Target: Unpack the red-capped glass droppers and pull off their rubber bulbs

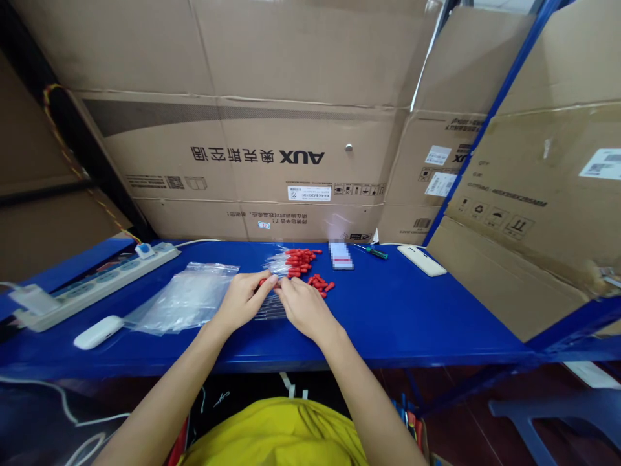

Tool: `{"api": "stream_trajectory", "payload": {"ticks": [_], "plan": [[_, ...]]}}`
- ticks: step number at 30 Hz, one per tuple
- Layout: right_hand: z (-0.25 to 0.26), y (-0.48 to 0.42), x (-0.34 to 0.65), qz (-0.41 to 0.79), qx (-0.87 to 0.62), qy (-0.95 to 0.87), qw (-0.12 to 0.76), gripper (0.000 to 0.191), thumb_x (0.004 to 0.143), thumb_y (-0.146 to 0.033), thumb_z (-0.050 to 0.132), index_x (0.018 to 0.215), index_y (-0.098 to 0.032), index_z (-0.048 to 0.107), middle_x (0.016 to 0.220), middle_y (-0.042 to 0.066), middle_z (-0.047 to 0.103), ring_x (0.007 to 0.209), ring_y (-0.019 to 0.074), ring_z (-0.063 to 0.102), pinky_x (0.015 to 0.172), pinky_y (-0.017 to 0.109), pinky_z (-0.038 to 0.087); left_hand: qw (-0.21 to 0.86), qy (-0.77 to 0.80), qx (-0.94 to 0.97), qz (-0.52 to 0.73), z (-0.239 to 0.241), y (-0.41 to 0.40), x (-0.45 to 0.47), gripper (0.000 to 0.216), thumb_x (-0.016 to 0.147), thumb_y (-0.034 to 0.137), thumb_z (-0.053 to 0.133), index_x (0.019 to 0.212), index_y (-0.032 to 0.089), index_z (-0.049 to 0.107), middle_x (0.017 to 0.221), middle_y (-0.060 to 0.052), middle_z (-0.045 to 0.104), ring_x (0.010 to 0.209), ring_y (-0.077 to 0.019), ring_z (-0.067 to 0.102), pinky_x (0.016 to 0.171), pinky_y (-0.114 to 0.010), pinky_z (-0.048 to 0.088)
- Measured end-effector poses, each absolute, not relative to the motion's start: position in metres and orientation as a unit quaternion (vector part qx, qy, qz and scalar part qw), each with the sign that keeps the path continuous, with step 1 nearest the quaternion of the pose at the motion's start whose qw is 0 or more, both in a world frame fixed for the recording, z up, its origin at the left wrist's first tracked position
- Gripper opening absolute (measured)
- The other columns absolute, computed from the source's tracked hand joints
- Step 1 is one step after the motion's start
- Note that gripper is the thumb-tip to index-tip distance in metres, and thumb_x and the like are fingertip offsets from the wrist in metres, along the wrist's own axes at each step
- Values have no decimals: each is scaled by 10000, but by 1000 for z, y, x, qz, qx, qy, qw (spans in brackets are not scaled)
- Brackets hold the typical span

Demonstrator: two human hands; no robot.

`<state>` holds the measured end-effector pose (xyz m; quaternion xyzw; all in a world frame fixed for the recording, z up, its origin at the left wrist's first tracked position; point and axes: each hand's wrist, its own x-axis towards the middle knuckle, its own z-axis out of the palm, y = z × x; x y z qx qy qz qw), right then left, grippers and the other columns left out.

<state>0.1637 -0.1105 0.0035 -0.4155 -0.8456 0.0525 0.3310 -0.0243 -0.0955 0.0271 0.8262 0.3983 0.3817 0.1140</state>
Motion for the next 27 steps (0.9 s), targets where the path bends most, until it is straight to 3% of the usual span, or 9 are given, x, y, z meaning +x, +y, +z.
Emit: {"api": "stream_trajectory", "payload": {"ticks": [9,17,27], "plan": [[7,-110,169,23,-407,-858,312,220,1116,-298,401,1004,-220,573,852,71,730,735,212,673,629,283,339,116,435,802,394,29,-95,-28,541,1069,487,417,669,179,611,547,21,469,523,-117,430,597,-275,274],[16,-115,165,-8,-404,-859,315,216,1118,-279,408,992,-211,569,833,54,725,718,186,667,629,274,323,98,444,759,467,36,-104,-23,558,1045,462,469,569,171,460,514,41,283,479,-86,328,544,-272,224],[30,-125,162,-30,-398,-856,328,225,1128,-285,411,980,-202,560,818,32,732,703,164,671,614,284,297,25,424,733,531,45,-118,-19,488,1039,312,524,580,170,435,508,49,321,472,-73,314,525,-277,237]]}}
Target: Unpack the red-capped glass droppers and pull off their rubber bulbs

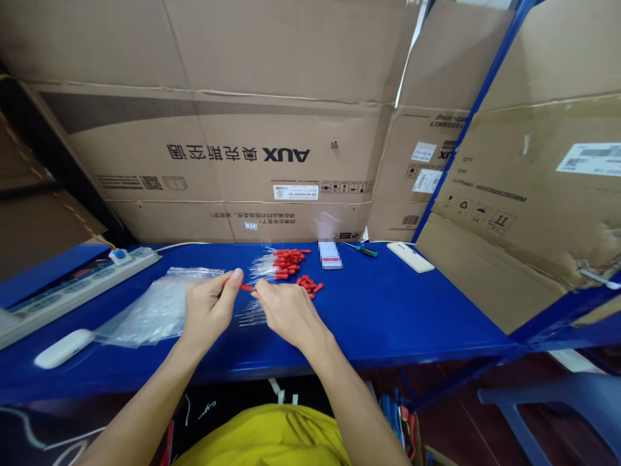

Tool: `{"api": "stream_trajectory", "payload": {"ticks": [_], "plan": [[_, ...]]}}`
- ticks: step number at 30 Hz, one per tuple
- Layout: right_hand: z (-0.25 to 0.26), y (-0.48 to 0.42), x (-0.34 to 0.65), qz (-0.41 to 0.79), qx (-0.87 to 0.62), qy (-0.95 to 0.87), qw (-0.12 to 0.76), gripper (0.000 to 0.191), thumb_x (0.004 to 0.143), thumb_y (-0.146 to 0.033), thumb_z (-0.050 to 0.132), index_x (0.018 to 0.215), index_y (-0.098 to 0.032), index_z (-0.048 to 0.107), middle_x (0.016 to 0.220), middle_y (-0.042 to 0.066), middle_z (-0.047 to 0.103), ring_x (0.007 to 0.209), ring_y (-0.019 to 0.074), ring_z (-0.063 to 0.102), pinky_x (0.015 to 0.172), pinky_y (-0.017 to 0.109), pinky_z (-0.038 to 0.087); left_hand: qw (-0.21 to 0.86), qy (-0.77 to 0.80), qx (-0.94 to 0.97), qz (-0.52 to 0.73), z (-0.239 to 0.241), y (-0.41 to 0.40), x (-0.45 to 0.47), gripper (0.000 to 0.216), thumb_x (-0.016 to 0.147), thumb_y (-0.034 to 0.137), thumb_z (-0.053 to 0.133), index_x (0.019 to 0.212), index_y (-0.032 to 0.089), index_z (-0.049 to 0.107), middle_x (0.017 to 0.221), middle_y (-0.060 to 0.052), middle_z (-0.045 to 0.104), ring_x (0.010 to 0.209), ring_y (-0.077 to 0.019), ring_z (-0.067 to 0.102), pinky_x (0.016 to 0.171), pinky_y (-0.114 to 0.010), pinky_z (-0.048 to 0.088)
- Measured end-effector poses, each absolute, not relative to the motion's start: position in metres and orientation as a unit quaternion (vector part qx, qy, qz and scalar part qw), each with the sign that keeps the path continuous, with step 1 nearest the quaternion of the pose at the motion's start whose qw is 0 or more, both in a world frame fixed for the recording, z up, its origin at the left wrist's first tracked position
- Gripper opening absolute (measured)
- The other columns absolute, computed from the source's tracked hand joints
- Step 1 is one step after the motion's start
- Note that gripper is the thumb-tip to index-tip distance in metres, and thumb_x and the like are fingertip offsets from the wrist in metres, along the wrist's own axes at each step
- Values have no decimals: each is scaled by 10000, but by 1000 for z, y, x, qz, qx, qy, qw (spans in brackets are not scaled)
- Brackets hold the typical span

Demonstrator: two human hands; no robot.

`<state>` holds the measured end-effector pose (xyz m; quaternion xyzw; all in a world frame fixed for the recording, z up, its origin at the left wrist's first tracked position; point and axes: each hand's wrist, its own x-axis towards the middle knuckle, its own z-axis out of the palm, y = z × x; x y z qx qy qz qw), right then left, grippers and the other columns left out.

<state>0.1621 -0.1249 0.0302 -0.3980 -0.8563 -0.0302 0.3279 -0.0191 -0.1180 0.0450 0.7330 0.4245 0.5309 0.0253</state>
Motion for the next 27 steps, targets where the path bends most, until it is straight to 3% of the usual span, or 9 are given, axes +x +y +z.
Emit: {"api": "stream_trajectory", "payload": {"ticks": [6,11,27], "plan": [[34,-128,161,-33,-400,-856,326,195,1120,-277,443,974,-205,550,820,21,729,730,156,678,614,280,290,-22,408,730,547,50,-121,-16,473,1033,244,530,583,174,401,522,49,315,483,-74,294,525,-278,243],[37,-130,161,-34,-397,-857,326,197,1121,-276,437,967,-208,541,800,9,721,702,146,675,603,281,283,-46,392,732,556,52,-124,-16,432,1029,202,532,601,166,485,530,50,346,480,-72,327,524,-267,263],[42,-135,163,-33,-402,-863,303,209,1119,-296,427,983,-211,563,779,15,724,676,153,664,588,269,280,-47,377,730,568,55,-129,-16,415,1017,182,550,605,167,499,526,56,334,475,-70,305,502,-259,257]]}}
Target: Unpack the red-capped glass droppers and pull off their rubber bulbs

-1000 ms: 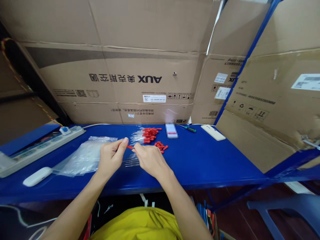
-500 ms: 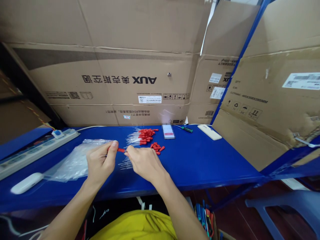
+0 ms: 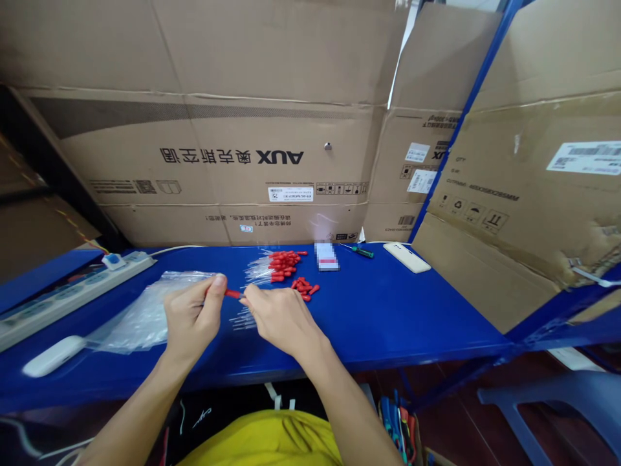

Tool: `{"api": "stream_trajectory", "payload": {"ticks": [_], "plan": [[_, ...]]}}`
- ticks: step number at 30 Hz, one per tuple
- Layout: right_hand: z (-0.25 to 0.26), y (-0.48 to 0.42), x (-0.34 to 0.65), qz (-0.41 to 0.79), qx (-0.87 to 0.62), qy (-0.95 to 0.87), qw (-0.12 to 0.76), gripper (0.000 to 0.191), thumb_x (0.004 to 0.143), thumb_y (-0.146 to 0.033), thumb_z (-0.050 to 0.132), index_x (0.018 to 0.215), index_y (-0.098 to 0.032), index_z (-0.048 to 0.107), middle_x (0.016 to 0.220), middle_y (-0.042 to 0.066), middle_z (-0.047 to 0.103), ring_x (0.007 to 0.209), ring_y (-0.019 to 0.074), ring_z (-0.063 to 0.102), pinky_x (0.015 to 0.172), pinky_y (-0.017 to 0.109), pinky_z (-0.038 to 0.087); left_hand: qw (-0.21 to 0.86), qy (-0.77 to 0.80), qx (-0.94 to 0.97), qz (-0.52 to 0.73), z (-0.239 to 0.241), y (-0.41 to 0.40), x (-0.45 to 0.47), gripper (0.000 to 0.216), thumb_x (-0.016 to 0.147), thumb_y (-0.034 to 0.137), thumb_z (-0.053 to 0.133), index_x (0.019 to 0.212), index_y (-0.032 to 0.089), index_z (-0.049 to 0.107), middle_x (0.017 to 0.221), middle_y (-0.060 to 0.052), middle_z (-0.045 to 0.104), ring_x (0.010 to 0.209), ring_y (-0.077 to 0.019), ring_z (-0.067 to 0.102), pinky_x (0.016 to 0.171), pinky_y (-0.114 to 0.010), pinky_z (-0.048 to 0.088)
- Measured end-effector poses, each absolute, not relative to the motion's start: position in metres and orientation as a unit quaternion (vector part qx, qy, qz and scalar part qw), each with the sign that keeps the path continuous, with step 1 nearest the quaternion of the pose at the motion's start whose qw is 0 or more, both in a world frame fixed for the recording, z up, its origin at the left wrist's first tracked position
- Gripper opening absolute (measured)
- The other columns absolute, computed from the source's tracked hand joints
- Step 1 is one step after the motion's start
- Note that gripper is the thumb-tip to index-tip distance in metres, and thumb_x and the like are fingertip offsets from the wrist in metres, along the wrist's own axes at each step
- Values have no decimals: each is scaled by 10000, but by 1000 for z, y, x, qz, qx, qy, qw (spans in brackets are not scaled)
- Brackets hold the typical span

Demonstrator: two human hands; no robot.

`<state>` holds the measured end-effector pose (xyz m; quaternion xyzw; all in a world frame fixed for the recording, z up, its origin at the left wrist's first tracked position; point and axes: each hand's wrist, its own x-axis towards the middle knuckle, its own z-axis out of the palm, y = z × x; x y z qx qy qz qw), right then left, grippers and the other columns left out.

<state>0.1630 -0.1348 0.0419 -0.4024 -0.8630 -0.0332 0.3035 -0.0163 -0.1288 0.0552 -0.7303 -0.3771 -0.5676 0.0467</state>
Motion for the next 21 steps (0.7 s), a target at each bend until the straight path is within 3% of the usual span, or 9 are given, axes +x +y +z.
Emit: {"api": "stream_trajectory", "payload": {"ticks": [21], "plan": [[40,-133,162,-32,-404,-863,303,247,1133,-309,396,973,-212,558,757,6,700,628,138,621,577,284,243,25,-416,-716,-560,56,-129,-17,484,1035,269,515,571,184,402,517,46,306,482,-86,268,518,-294,237]]}}
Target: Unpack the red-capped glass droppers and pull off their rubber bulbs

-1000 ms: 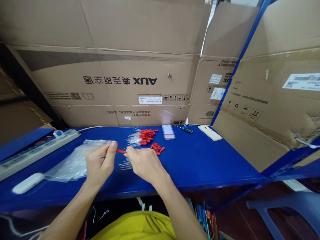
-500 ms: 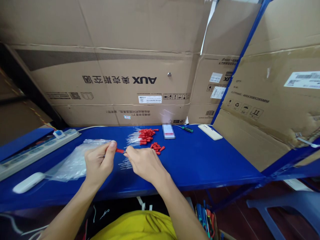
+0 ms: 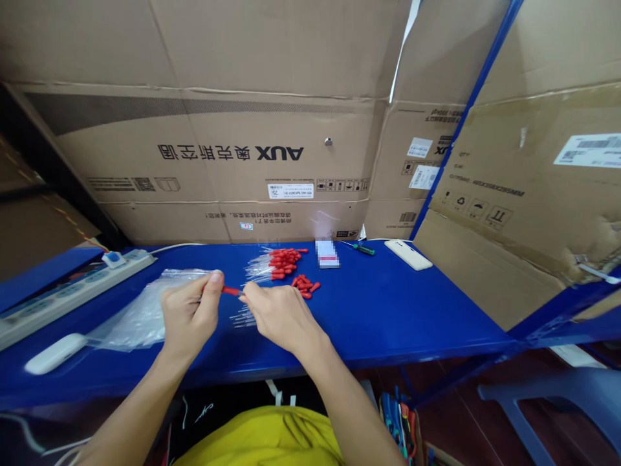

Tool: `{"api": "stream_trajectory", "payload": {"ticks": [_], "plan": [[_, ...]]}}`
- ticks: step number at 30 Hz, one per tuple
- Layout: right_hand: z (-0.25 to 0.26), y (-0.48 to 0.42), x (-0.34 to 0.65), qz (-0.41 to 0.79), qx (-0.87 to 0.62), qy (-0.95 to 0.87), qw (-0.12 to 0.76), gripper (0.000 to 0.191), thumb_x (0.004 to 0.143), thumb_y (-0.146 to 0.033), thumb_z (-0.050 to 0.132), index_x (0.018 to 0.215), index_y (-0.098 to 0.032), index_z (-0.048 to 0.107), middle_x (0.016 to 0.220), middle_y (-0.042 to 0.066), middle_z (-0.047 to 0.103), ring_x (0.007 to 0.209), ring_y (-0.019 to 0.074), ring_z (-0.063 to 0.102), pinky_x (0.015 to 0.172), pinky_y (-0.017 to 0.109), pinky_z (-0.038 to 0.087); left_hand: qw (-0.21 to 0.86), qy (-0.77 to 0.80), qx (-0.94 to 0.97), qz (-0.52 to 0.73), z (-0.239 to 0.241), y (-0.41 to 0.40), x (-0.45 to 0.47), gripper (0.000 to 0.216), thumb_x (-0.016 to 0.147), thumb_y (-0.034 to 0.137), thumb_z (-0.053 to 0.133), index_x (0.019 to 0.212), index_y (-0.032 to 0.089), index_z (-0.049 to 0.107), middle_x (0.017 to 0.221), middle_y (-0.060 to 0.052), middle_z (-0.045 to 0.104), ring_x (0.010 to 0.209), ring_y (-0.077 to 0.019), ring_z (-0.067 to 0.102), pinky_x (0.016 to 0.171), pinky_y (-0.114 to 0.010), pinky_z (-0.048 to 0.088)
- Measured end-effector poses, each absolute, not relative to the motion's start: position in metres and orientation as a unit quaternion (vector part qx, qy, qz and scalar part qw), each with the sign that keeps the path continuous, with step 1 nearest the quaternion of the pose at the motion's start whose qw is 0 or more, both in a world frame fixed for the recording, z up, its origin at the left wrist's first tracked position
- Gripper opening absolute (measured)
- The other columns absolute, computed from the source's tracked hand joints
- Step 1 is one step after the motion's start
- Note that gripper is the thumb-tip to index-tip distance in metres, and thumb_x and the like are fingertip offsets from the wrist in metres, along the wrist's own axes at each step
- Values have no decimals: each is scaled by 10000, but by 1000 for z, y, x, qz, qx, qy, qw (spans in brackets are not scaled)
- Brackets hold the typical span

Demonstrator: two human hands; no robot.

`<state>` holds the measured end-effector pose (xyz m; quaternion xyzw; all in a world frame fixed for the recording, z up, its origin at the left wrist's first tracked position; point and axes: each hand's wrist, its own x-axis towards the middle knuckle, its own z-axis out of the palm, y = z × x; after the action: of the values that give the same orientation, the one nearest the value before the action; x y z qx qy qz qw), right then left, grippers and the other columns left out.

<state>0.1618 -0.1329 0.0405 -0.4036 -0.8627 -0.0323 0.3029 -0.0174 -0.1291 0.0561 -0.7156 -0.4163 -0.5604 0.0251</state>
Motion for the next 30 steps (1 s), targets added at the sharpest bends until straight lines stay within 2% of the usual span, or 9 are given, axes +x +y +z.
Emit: {"api": "stream_trajectory", "payload": {"ticks": [10,20,24,27,30], "plan": [[35,-129,162,-21,-401,-860,313,262,1138,-333,390,980,-212,561,771,6,704,627,132,613,580,273,248,6,-442,-707,-553,54,-129,-17,509,1045,306,499,570,188,360,523,41,286,495,-90,255,520,-299,229],[31,-127,162,-16,-400,-862,312,237,1133,-319,410,998,-212,573,784,11,718,648,140,639,588,275,267,-10,-448,-699,-557,51,-126,-17,514,1049,344,499,573,184,393,538,41,279,508,-91,263,536,-297,230],[28,-122,165,-14,-409,-860,306,239,1133,-320,415,1015,-203,586,813,20,736,683,146,663,600,272,290,-93,-448,-739,-495,52,-118,-23,493,1047,407,475,610,186,425,548,47,288,516,-94,287,536,-275,241],[25,-117,169,-20,-416,-862,289,230,1128,-317,430,1024,-197,596,890,42,761,743,159,687,627,269,321,-165,-426,-796,-398,52,-108,-28,460,1030,436,476,645,185,457,562,50,367,533,-96,343,550,-252,272],[24,-115,169,-28,-435,-860,266,235,1130,-330,427,1055,-193,603,949,59,771,796,177,706,647,271,346,-225,-412,-806,-362,49,-100,-30,448,1028,468,467,679,187,467,581,54,409,552,-100,360,559,-239,293]]}}
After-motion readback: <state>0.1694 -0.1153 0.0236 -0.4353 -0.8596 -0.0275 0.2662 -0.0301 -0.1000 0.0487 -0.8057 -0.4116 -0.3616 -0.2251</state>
